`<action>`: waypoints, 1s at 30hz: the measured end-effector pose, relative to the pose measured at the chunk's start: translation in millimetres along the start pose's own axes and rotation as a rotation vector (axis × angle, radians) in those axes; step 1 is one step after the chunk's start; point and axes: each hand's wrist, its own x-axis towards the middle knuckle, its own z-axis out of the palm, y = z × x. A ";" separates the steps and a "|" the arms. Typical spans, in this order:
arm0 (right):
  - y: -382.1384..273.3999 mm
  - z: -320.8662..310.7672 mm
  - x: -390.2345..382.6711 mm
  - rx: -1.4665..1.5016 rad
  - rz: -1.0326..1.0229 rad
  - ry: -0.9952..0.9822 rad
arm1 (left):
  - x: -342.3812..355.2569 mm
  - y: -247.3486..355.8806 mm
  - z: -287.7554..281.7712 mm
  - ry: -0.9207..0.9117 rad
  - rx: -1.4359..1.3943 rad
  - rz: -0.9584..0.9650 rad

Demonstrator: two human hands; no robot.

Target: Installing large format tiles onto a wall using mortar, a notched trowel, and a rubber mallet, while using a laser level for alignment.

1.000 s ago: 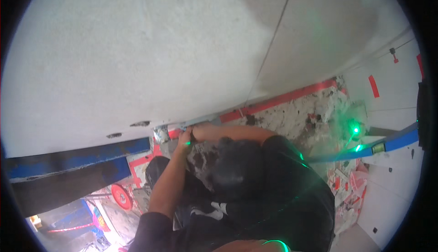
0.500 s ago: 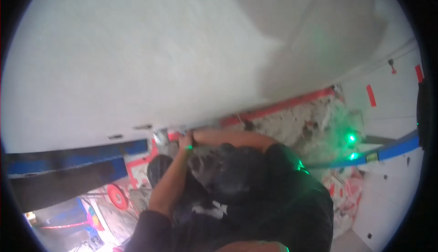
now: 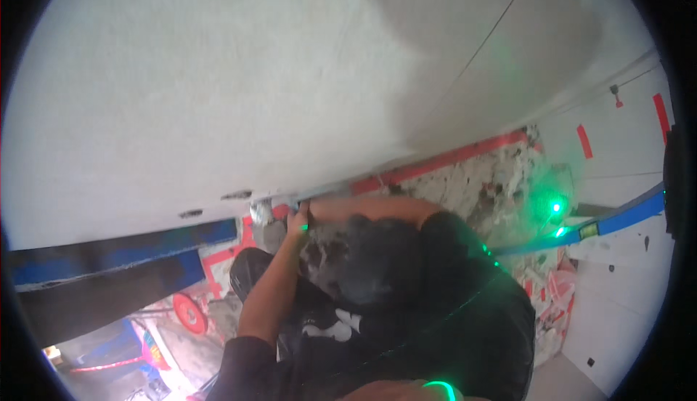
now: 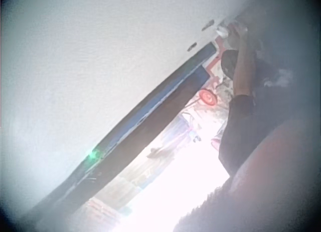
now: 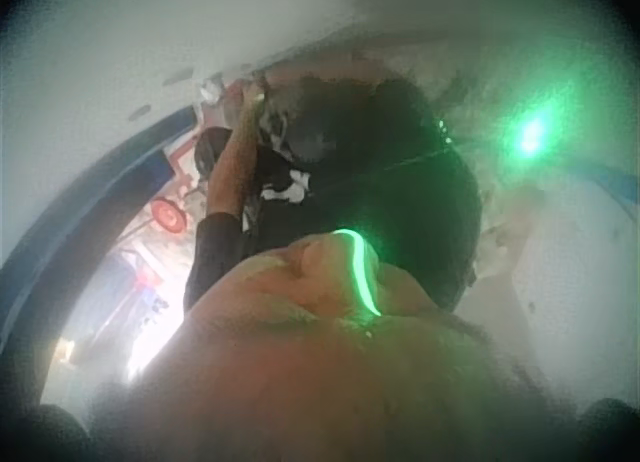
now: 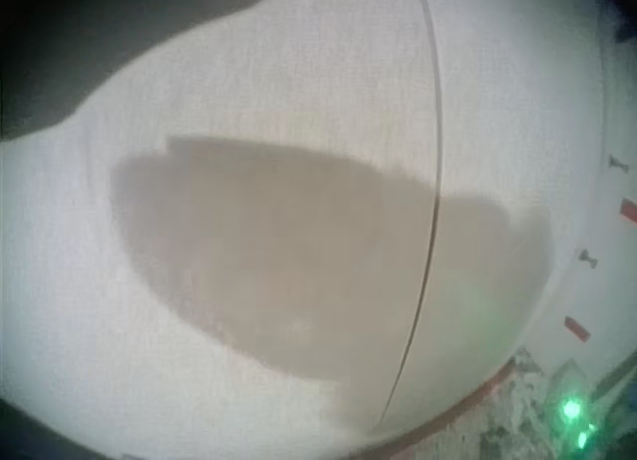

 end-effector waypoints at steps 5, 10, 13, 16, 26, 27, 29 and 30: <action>-9.7 13.5 2.7 0.041 0.210 0.028 | -34.8 19.9 -1.7 -0.166 -0.182 -0.209; -29.7 9.9 18.4 -0.152 0.237 -0.073 | -24.5 10.1 -21.4 -0.123 -0.190 -0.201; -22.8 35.4 -13.4 -0.291 0.202 0.156 | -25.6 13.5 -6.7 -0.227 -0.176 -0.285; -41.1 34.8 -37.8 -0.388 -0.074 0.550 | -25.3 22.2 -34.4 -0.337 0.484 0.046; 55.2 65.7 -106.7 0.704 0.879 1.552 | -30.4 36.4 -9.7 -0.316 0.085 -0.270; 73.0 74.5 -107.8 0.813 0.741 1.620 | -27.4 28.0 -7.1 -0.324 0.082 -0.272; 119.5 103.2 -140.6 0.634 0.728 1.362 | -28.4 -2.3 11.3 -0.349 0.137 -0.276; 135.3 113.8 -155.0 0.490 0.669 1.088 | -28.9 -12.6 19.7 -0.403 0.140 -0.298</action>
